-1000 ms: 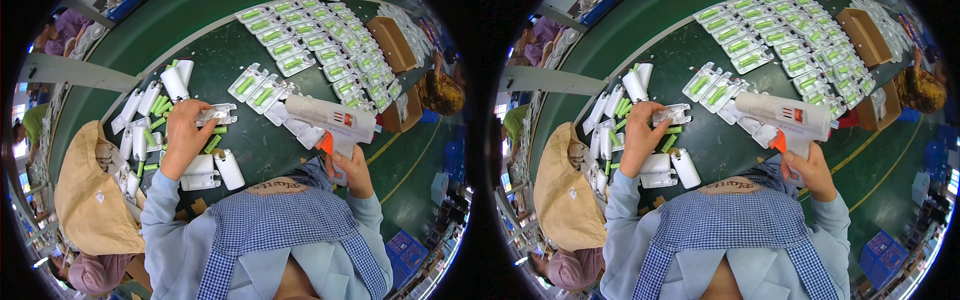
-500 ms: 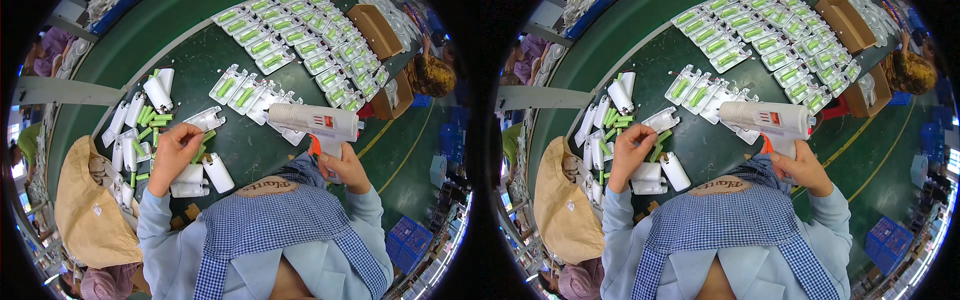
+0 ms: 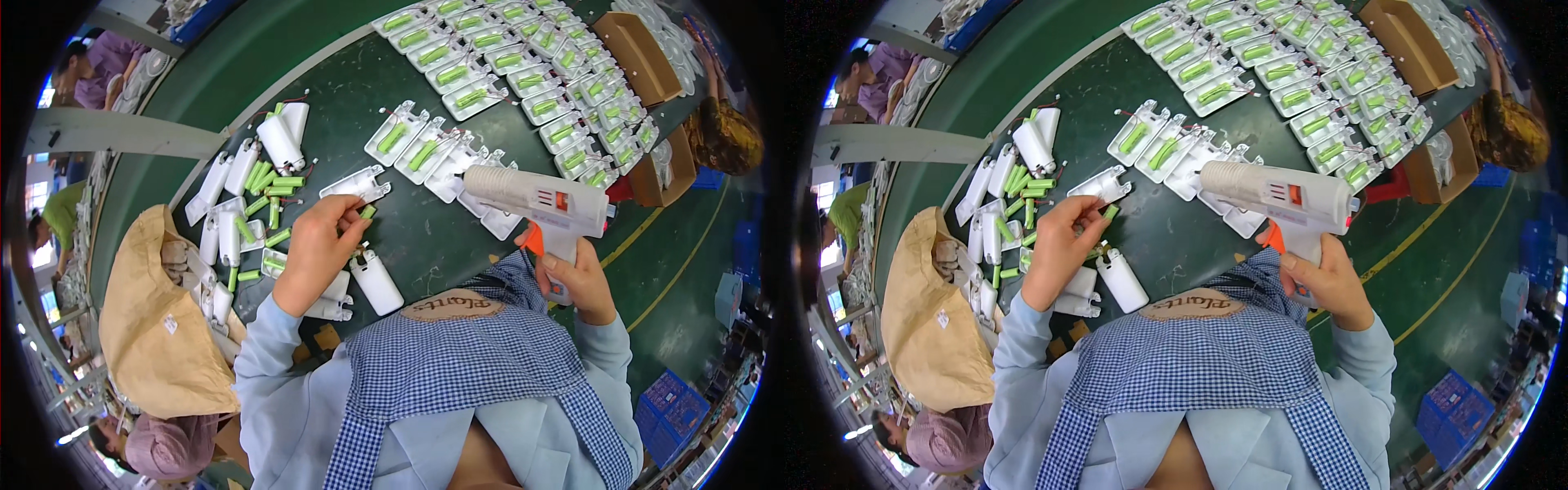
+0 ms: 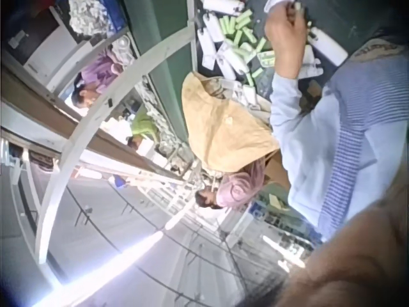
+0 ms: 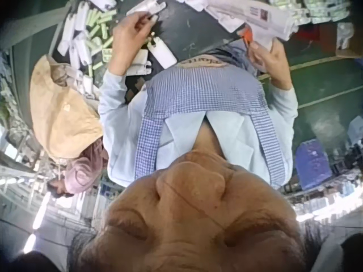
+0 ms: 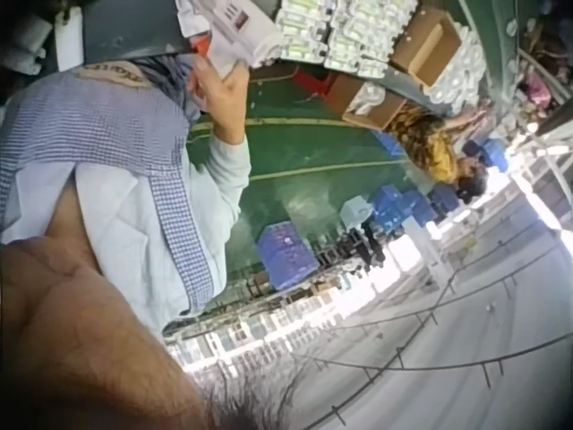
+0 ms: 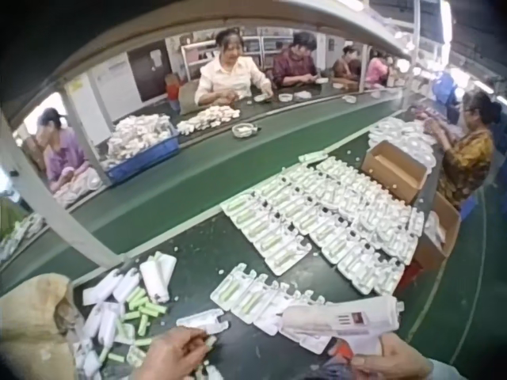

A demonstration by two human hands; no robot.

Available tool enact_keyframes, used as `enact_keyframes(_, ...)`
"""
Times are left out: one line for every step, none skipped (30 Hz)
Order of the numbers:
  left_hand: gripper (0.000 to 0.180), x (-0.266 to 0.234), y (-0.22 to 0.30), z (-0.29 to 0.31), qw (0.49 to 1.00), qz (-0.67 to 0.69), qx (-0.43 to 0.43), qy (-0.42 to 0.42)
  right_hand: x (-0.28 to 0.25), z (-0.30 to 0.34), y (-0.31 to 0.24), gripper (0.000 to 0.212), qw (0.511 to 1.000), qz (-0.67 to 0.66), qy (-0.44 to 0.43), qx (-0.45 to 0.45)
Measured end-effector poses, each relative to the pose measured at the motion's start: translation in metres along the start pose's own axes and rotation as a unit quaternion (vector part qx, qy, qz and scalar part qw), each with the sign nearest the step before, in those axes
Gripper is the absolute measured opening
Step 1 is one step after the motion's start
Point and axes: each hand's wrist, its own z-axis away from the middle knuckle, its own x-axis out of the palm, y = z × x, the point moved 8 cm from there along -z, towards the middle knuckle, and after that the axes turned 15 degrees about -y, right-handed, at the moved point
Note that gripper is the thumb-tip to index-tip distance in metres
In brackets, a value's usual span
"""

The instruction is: Assembling electronic components by gluing lithium-ion batteries into plastic casings.

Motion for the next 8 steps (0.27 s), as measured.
enact_keyframes(0.024, -0.001, 0.0, -0.001, 1.0, -0.026, 0.007, 0.004, 0.001, -0.001, 0.0, 0.039, 1.0, -0.022, -0.009, -0.004)
enact_keyframes(0.027, 0.001, 0.002, -0.001, 0.998, -0.06, 0.027, -0.008, 0.0, -0.001, 0.001, 0.032, 0.999, -0.043, -0.016, -0.005)
enact_keyframes(0.027, 0.002, 0.002, -0.001, 0.998, -0.062, 0.022, -0.008, 0.0, -0.001, 0.004, 0.032, 0.999, -0.045, -0.02, -0.005)
enact_keyframes(0.026, 0.002, 0.003, 0.0, 0.998, -0.053, 0.019, 0.005, -0.001, -0.002, 0.006, 0.035, 0.999, -0.048, -0.013, -0.012)
enact_keyframes(0.025, 0.001, 0.003, 0.002, 0.999, -0.047, 0.013, 0.02, -0.001, -0.005, 0.008, 0.037, 0.998, -0.05, -0.011, -0.022)
enact_keyframes(0.026, 0.001, -0.002, 0.005, 0.998, -0.047, -0.022, 0.026, 0.001, -0.006, 0.007, 0.037, 0.998, -0.052, -0.023, -0.024)
enact_keyframes(0.026, -0.001, 0.002, 0.008, 0.995, -0.083, -0.044, 0.038, 0.003, -0.004, 0.006, 0.048, 0.998, -0.049, -0.034, -0.006)
enact_keyframes(0.026, -0.012, 0.001, 0.016, 0.992, -0.096, -0.057, 0.052, 0.006, -0.006, 0.002, 0.058, 0.998, -0.046, -0.052, 0.005)
